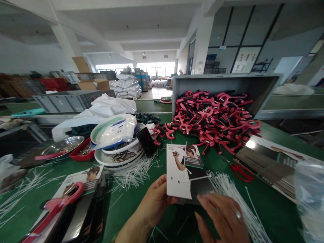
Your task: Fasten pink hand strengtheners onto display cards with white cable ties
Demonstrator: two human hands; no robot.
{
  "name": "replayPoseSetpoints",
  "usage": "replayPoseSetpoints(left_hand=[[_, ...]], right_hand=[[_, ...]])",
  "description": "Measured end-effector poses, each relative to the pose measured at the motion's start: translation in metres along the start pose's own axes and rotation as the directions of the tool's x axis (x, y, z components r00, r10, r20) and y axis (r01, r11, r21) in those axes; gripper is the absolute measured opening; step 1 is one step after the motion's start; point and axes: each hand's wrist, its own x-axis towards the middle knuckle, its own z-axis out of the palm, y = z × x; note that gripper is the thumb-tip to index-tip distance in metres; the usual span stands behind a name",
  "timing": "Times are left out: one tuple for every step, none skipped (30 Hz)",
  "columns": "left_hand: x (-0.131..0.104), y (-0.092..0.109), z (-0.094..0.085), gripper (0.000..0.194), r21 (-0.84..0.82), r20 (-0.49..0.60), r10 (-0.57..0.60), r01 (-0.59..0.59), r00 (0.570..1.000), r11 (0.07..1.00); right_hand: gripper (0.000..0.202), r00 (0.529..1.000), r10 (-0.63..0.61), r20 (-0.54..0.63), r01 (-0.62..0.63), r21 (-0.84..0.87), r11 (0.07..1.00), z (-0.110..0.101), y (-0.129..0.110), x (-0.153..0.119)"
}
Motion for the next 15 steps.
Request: replayPoseSetpoints(left_hand=[[0.0, -0.001, 0.0, 0.036, 0.005, -0.007, 0.0, 0.0, 1.0, 1.0], [0.0, -0.001, 0.0, 0.037, 0.008, -0.014, 0.0, 0.0, 1.0, 1.0], [0.0, -0.002, 0.0, 0.036, 0.013, -0.018, 0.0, 0.0, 1.0, 1.0], [0.0, -0.003, 0.0, 0.036, 0.019, -0.019, -0.001, 0.001, 1.0, 1.0], [0.0, -0.003, 0.0, 0.035, 0.023, -0.018, -0.002, 0.002, 1.0, 1.0], [0.001, -0.004, 0.0, 0.035, 0.024, -0.016, -0.002, 0.002, 1.0, 1.0], [0.001, -0.004, 0.0, 0.035, 0.026, -0.013, -0.001, 0.001, 1.0, 1.0], [0.001, -0.005, -0.001, 0.035, 0.028, -0.007, -0.001, 0.001, 1.0, 1.0], [0.002, -0.005, 0.0, 0.035, 0.03, -0.003, 0.0, 0.001, 1.0, 1.0], [0.002, -0.004, 0.0, 0.035, 0.031, -0.004, -0.001, 0.001, 1.0, 1.0], [0.001, -0.004, 0.0, 0.036, 0.035, -0.005, -0.004, 0.004, 1.0, 0.999], [0.001, -0.003, 0.001, 0.036, 0.04, -0.007, -0.008, 0.009, 1.0, 0.999], [0.001, -0.003, 0.001, 0.036, 0.043, -0.01, -0.012, 0.012, 1.0, 0.999], [0.0, -0.003, 0.002, 0.036, 0.045, -0.012, -0.015, 0.015, 1.0, 0.999], [0.0, -0.002, 0.003, 0.036, 0.045, -0.013, -0.017, 0.017, 1.0, 0.999]], right_hand=[[0.027, 1.0, 0.024, 0.013, -0.024, 0.013, 1.0, 0.001, 0.003, -0.001], [0.029, 0.998, 0.054, 0.033, -0.054, 0.017, 0.998, 0.003, 0.005, -0.002], [0.032, 0.996, 0.081, 0.047, -0.081, 0.013, 0.997, 0.004, 0.008, -0.003], [0.034, 0.993, 0.099, 0.059, -0.1, 0.006, 0.995, 0.005, 0.01, -0.003], [0.036, 0.991, 0.109, 0.073, -0.11, 0.001, 0.994, 0.006, 0.012, -0.004], [0.037, 0.99, 0.116, 0.082, -0.117, 0.001, 0.993, 0.006, 0.013, -0.004], [0.038, 0.988, 0.122, 0.09, -0.123, 0.008, 0.992, 0.005, 0.014, -0.004], [0.039, 0.986, 0.132, 0.099, -0.135, 0.021, 0.991, 0.005, 0.015, -0.005], [0.039, 0.982, 0.15, 0.113, -0.155, 0.04, 0.987, 0.004, 0.017, -0.005], [0.038, 0.976, 0.176, 0.129, -0.185, 0.058, 0.981, 0.003, 0.02, -0.004], [0.036, 0.969, 0.207, 0.135, -0.218, 0.07, 0.973, 0.002, 0.024, -0.004], [0.034, 0.962, 0.236, 0.136, -0.247, 0.071, 0.966, 0.002, 0.029, -0.003], [0.033, 0.957, 0.259, 0.128, -0.268, 0.064, 0.961, 0.002, 0.035, -0.002], [0.03, 0.955, 0.272, 0.118, -0.28, 0.053, 0.959, 0.002, 0.041, 0.0], [0.028, 0.956, 0.271, 0.11, -0.277, 0.048, 0.96, 0.003, 0.047, 0.001]])
